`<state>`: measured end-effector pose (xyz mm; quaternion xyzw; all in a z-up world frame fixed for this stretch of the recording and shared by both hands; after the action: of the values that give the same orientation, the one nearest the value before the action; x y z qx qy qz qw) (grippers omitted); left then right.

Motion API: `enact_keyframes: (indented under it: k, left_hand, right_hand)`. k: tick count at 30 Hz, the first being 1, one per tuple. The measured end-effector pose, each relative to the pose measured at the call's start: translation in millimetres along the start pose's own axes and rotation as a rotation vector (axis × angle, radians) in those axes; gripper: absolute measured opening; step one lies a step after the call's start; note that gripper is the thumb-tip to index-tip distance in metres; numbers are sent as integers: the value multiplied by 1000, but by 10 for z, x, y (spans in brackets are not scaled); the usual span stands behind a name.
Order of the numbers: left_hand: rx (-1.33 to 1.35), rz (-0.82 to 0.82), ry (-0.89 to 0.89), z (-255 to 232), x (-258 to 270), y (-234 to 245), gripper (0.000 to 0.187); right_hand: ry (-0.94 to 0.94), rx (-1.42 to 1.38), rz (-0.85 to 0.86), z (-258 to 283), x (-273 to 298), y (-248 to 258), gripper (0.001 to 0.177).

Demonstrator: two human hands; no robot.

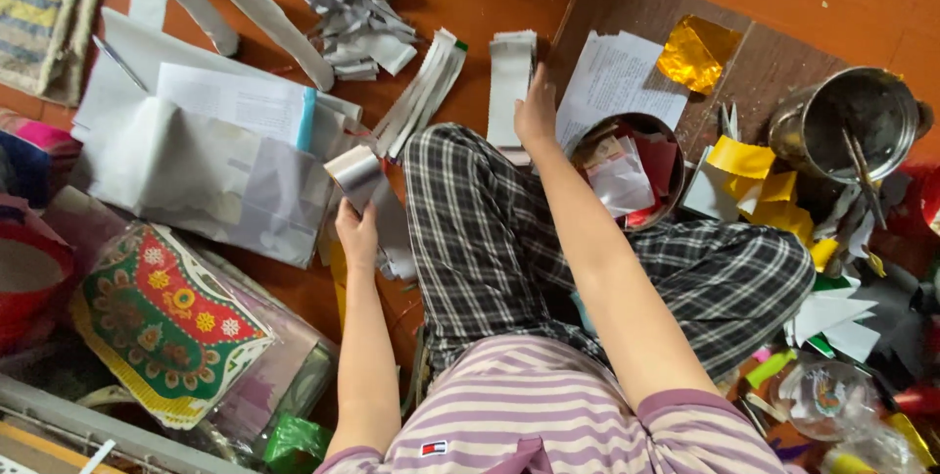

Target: Sorting and cutting various paper scraps while sitting on the floor

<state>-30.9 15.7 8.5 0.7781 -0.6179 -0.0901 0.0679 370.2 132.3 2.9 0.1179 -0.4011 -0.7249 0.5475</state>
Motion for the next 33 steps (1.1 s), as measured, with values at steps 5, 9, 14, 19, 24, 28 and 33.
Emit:
enact_keyframes:
  k: [5,9,14,19,24,28,33]
  left_hand:
    - [24,17,-83,-1103,-131,-34,30]
    - [128,41,-124,-2224,-101,-65,32]
    - [336,-36,-44,-2944,262,-701,18]
    - [487,11,-13,-2686,440,-1138,26]
    - [480,452,212,-2543,873,-1310,76]
    - [608,348,368,-2164,998,-1259,72]
    - [946,412,669,-1768,1160,-1180,42]
  right_hand:
    - [178,-9,-69,536,480,497,52]
    - [523,-647,179,1418,1630,905,28]
    - [598,-530,282,1531,2531,796,34]
    - [417,-311,142,1294,2593,1129,44]
    - [702,575,-318,1331,2846,1236,15]
    - [732,600,-88,1254,3066,930,26]
    - [519,201,631,1561,3198,1443,48]
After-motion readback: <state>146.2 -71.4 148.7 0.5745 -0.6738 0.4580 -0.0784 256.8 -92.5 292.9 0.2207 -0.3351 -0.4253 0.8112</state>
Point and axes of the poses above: each hand's wrist, its own x-axis away from the middle knuckle, its own y-axis out of the back of the hand, z = x × y, the point moved 5 cm from there along -x, towards the middle knuckle, and after that the axes turned 7 degrees about -y, right-handed, at the moved point
